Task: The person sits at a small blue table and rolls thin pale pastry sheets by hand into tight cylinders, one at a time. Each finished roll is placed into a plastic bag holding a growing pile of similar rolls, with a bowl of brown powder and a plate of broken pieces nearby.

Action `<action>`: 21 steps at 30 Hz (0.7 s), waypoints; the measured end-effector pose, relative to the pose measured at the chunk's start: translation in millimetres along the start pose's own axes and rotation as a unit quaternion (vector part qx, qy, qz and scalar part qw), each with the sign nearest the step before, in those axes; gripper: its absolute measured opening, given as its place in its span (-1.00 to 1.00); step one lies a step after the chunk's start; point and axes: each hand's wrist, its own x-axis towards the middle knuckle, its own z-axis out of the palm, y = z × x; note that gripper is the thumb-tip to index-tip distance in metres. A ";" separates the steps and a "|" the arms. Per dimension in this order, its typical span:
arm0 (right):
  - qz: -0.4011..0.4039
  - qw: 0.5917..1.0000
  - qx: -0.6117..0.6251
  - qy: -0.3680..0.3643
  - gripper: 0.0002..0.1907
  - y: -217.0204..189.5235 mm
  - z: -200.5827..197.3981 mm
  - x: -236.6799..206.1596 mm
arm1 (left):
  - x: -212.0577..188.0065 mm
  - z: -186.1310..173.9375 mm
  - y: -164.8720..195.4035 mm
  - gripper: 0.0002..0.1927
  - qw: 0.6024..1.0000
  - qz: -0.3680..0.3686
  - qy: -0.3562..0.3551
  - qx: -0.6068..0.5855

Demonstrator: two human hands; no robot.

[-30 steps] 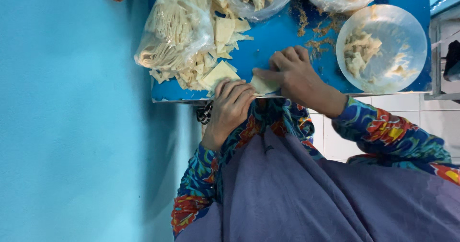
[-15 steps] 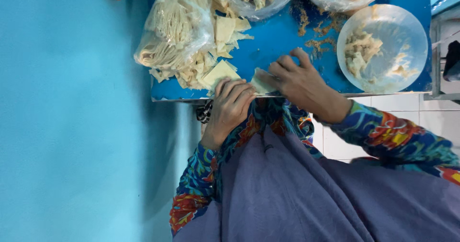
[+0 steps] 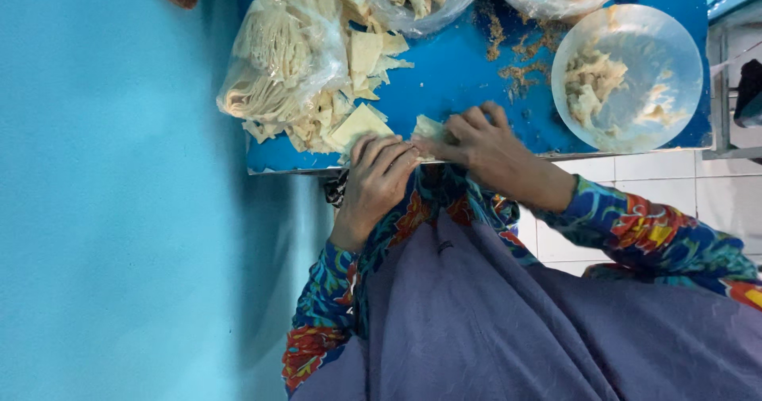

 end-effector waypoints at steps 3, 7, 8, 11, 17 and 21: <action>-0.002 1.000 -0.004 0.000 -0.26 4.0 -2.8 -13.4 | -1.6 -1.6 -1.2 -0.85 1.000 -0.002 -0.008 -0.003; 0.008 0.997 0.076 0.006 -0.27 18.1 -3.9 -23.5 | -2.4 -3.1 -0.1 -0.84 1.000 -0.012 -0.012 -0.009; 0.018 0.994 0.108 0.009 -0.37 22.0 -3.2 -23.4 | -1.8 -2.9 0.1 -0.84 1.000 -0.014 -0.010 -0.011; 0.053 0.979 0.197 0.006 -0.62 30.2 -0.7 -18.0 | -0.1 -2.4 0.1 -0.84 1.000 -0.006 -0.004 -0.019; 0.126 0.987 0.093 0.036 -0.76 32.9 -13.5 -2.9 | 1.0 -2.5 -0.3 -0.87 1.000 -0.004 -0.001 -0.009; 0.101 0.986 0.051 0.123 -0.63 86.5 -39.2 4.6 | 1.3 -0.3 -1.3 -0.88 1.000 -0.006 0.005 -0.002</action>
